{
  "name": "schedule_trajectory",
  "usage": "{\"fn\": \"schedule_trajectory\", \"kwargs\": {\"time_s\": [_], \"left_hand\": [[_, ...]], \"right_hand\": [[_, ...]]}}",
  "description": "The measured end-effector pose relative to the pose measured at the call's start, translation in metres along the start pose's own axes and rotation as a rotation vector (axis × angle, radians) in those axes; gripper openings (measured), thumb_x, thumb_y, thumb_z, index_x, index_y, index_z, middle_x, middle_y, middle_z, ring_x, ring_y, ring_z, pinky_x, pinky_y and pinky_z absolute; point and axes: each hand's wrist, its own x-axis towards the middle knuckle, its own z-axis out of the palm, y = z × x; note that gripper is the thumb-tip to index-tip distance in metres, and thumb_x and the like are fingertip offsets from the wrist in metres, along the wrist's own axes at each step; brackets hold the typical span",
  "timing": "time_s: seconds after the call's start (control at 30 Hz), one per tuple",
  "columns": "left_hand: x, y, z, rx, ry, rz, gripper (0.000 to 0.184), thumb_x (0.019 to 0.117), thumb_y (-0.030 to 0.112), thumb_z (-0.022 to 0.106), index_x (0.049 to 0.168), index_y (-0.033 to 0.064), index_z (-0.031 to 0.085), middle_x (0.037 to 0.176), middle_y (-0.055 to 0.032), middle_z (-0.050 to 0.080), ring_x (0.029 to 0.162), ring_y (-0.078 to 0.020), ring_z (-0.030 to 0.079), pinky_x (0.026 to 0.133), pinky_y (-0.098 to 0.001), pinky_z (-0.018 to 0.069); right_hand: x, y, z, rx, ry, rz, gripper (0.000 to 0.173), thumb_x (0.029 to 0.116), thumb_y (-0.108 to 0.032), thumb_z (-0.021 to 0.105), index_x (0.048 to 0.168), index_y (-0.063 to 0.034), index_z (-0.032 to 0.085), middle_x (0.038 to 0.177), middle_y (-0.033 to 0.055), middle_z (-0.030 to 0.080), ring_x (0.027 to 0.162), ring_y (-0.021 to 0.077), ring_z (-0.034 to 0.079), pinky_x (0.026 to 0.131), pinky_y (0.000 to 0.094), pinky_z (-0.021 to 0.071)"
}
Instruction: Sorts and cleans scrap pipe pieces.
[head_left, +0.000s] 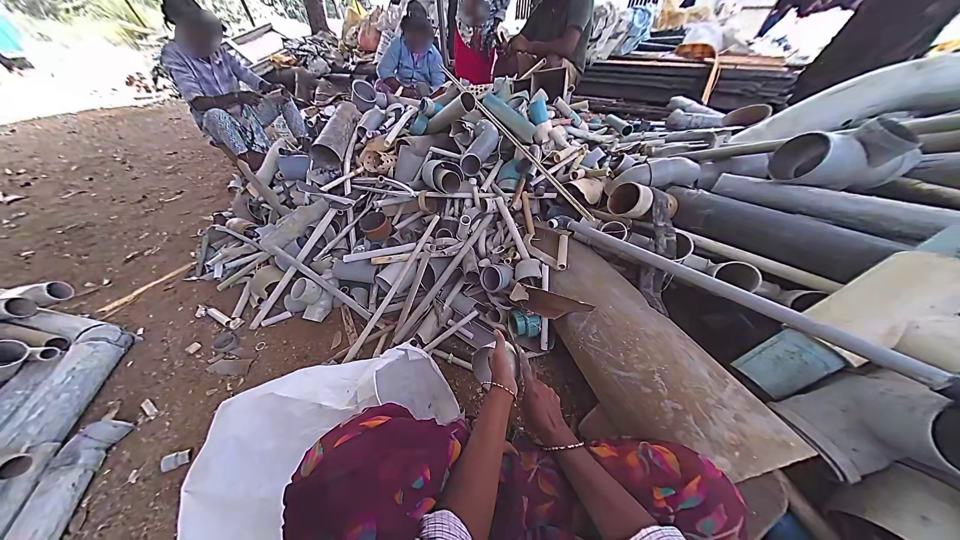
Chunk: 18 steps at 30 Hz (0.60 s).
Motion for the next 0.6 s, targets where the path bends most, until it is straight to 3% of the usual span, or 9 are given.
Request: {"fn": "schedule_trajectory", "kwargs": {"time_s": [0.03,0.1,0.13,0.27,0.4,0.53,0.57,0.6], "left_hand": [[-0.0013,0.001,0.0006,0.005,-0.005,0.001,0.063,0.1128,0.044,0.024,0.138,-0.0081,0.049,0.131,-0.0259,0.055,0.114,-0.0281,0.056,0.1,-0.0425,0.0454],[0.0008,0.0014,0.0038,-0.014,0.027,0.006,0.06,0.1126,0.045,0.025,0.124,-0.0062,0.054,0.103,-0.017,0.057,0.086,-0.0209,0.056,0.08,-0.0351,0.0495],[0.0022,0.0011,0.0042,-0.027,0.033,0.001,0.06,0.1126,0.045,0.026,0.122,-0.0064,0.055,0.098,-0.016,0.057,0.08,-0.02,0.056,0.075,-0.034,0.0501],[-0.0005,0.0002,0.0028,-0.012,0.006,-0.016,0.061,0.1129,0.044,0.024,0.133,-0.007,0.051,0.114,-0.0204,0.058,0.095,-0.0229,0.057,0.088,-0.0371,0.0487],[0.0019,0.0007,0.0033,-0.034,0.022,-0.014,0.058,0.1127,0.044,0.026,0.12,-0.0063,0.055,0.095,-0.0149,0.056,0.079,-0.0194,0.056,0.075,-0.0334,0.0499],[0.0009,-0.0015,0.0019,-0.017,-0.012,-0.009,0.06,0.113,0.043,0.024,0.129,-0.0071,0.053,0.109,-0.0186,0.058,0.091,-0.0214,0.056,0.084,-0.036,0.0491],[0.001,-0.0017,0.0017,-0.02,-0.013,-0.011,0.06,0.1129,0.044,0.024,0.129,-0.0066,0.053,0.109,-0.0183,0.057,0.091,-0.0212,0.056,0.084,-0.0357,0.049],[0.0024,-0.0022,0.0026,-0.026,0.008,-0.011,0.059,0.1128,0.044,0.025,0.122,-0.0059,0.055,0.1,-0.0158,0.057,0.083,-0.0198,0.056,0.078,-0.0342,0.0499]], "right_hand": [[0.0001,0.0002,-0.0003,-0.002,0.001,-0.005,0.076,0.1023,-0.003,0.045,0.167,-0.0166,0.008,0.119,0.0257,0.069,0.107,0.045,0.068,0.093,0.0576,0.0509],[-0.0032,-0.0015,0.0019,-0.003,0.017,-0.049,0.073,0.1016,-0.002,0.045,0.166,-0.0152,0.014,0.118,0.0256,0.069,0.105,0.0455,0.068,0.091,0.0582,0.0515],[-0.0054,-0.0025,0.0022,0.006,0.023,-0.064,0.07,0.1028,-0.002,0.043,0.166,-0.0154,0.016,0.118,0.0257,0.069,0.104,0.0463,0.068,0.09,0.0589,0.0514],[-0.0007,0.0004,-0.0006,0.024,0.003,-0.02,0.076,0.1026,-0.004,0.044,0.167,-0.0157,0.006,0.115,0.0258,0.07,0.105,0.0461,0.068,0.092,0.0586,0.0512],[-0.0088,-0.0022,0.0044,0.025,0.066,-0.099,0.07,0.1026,-0.002,0.043,0.166,-0.0138,0.016,0.113,0.026,0.071,0.099,0.0467,0.07,0.087,0.0588,0.0526],[-0.0022,-0.0021,-0.0003,0.033,0.006,-0.02,0.073,0.1036,-0.007,0.045,0.167,-0.0147,0.008,0.114,0.0256,0.07,0.106,0.0452,0.068,0.093,0.0583,0.0507],[-0.0025,-0.0017,0.001,0.029,0.019,-0.03,0.072,0.1034,-0.006,0.045,0.166,-0.0138,0.011,0.115,0.026,0.07,0.106,0.0456,0.068,0.092,0.0585,0.0511],[-0.0042,-0.0016,0.0034,0.02,0.035,-0.056,0.07,0.1036,-0.005,0.043,0.166,-0.0135,0.014,0.115,0.0262,0.07,0.104,0.0462,0.069,0.091,0.0586,0.0515]]}}
